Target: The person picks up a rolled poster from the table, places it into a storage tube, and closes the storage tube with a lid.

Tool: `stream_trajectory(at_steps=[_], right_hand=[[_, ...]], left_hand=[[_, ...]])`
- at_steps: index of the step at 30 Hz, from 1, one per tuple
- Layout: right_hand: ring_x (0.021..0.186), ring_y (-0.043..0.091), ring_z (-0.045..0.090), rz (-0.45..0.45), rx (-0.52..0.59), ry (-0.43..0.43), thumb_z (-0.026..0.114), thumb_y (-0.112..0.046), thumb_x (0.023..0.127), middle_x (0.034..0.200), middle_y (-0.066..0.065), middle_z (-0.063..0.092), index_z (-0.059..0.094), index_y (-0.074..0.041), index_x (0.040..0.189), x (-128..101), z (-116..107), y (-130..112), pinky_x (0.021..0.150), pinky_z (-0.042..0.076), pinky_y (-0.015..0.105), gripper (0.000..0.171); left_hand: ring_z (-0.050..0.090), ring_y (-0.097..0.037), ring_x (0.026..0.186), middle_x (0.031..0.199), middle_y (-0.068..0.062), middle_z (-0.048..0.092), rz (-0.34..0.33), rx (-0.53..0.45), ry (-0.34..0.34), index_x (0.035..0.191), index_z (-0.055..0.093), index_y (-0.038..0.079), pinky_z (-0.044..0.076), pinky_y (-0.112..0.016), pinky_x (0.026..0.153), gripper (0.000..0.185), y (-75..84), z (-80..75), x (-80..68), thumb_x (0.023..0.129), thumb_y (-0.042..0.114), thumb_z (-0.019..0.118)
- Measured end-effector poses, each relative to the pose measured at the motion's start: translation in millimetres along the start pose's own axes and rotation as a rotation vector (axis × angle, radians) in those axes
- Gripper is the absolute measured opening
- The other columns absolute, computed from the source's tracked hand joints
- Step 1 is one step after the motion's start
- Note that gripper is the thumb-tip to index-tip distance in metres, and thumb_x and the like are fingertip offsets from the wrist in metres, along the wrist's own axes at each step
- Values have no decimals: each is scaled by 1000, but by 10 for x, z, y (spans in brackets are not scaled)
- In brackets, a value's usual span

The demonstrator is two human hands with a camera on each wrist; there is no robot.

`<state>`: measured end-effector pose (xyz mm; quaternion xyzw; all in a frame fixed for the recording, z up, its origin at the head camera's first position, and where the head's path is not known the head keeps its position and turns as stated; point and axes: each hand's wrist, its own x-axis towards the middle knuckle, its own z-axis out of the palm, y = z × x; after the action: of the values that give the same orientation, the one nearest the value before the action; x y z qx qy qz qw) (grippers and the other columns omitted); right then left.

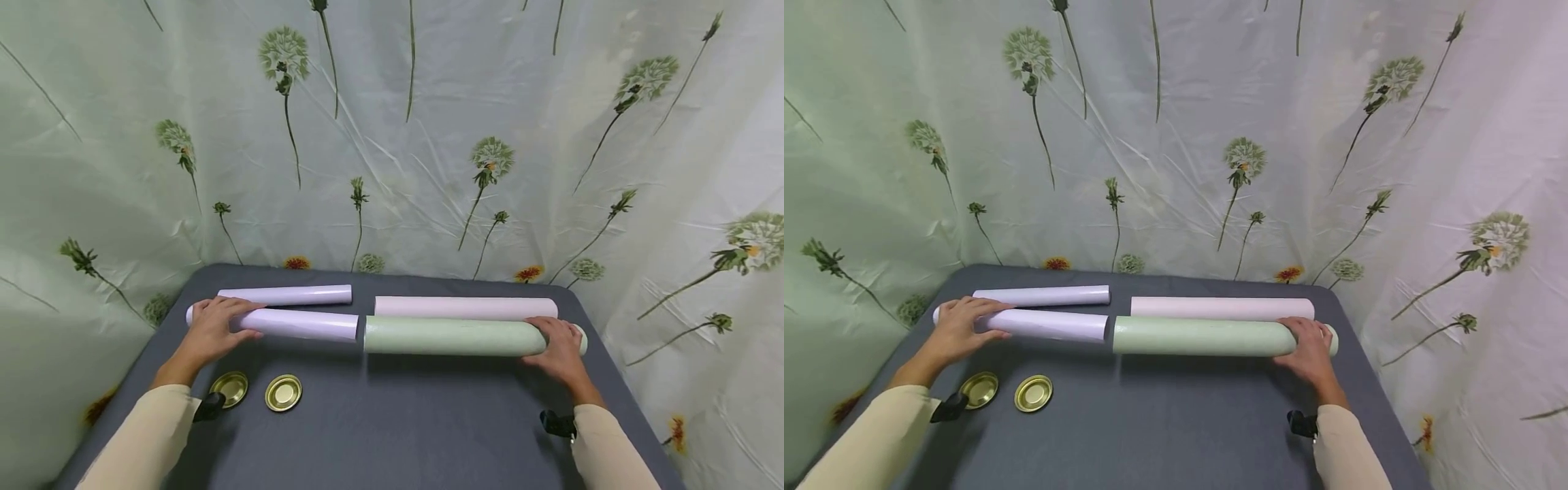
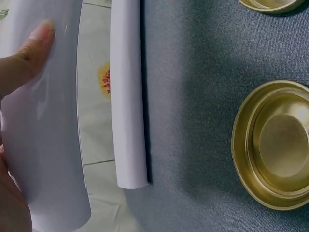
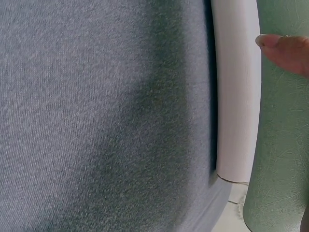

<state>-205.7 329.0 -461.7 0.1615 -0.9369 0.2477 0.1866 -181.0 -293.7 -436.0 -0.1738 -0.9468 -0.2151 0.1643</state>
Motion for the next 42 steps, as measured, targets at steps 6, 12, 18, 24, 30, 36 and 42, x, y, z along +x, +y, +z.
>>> stream_trajectory(at_steps=[6, 12, 18, 24, 30, 36, 42], right_hand=[[107, 43, 47, 11, 11, 2, 93, -1, 47, 111, 25, 60, 64, 2, 112, 29, -4, -24, 91, 19, 64, 72], [105, 43, 47, 2, 18, 19, 92, 1, 45, 111, 25, 60, 65, 2, 111, 18, 7, -26, 89, 19, 64, 72], [107, 43, 48, 16, 14, 7, 93, -1, 46, 112, 25, 60, 64, 2, 112, 35, 24, -12, 91, 19, 63, 72], [108, 42, 48, 15, 13, 11, 93, -1, 45, 112, 25, 61, 65, 2, 111, 42, 41, -10, 92, 20, 63, 72], [108, 42, 49, 13, 17, 15, 93, -3, 45, 112, 24, 61, 65, 2, 111, 51, 48, -29, 92, 20, 63, 72], [107, 42, 49, 16, 23, 20, 93, -2, 44, 111, 24, 62, 66, 2, 110, 51, 50, -58, 91, 20, 63, 72], [108, 43, 50, 25, 19, 21, 93, -3, 44, 111, 25, 62, 66, 2, 110, 50, 35, -76, 92, 21, 63, 72]], left_hand=[[51, -41, 103, 108, -21, 66, -5, 0, 5, 110, 70, 7, 23, -61, 86, 50, 40, 6, 17, 65, 18, 87], [51, -41, 101, 107, -19, 67, 9, -4, 21, 111, 71, 8, 23, -60, 85, 51, 61, 24, 12, 64, 19, 88], [52, -42, 101, 108, -19, 67, 18, -7, 24, 110, 71, 8, 24, -59, 84, 50, 80, 35, 28, 64, 20, 87], [52, -42, 101, 108, -20, 67, 19, -8, 18, 110, 71, 8, 24, -60, 84, 50, 107, 41, 30, 65, 20, 87], [52, -42, 102, 109, -20, 67, 11, 8, 3, 111, 71, 7, 24, -60, 85, 51, 135, 25, 41, 65, 20, 87], [54, -42, 101, 109, -20, 67, 40, 65, -27, 113, 70, 8, 28, -59, 82, 51, 209, 16, 79, 67, 26, 86], [55, -42, 100, 109, -19, 67, 51, 91, -28, 113, 70, 8, 31, -59, 83, 51, 273, 25, 80, 68, 29, 85]])
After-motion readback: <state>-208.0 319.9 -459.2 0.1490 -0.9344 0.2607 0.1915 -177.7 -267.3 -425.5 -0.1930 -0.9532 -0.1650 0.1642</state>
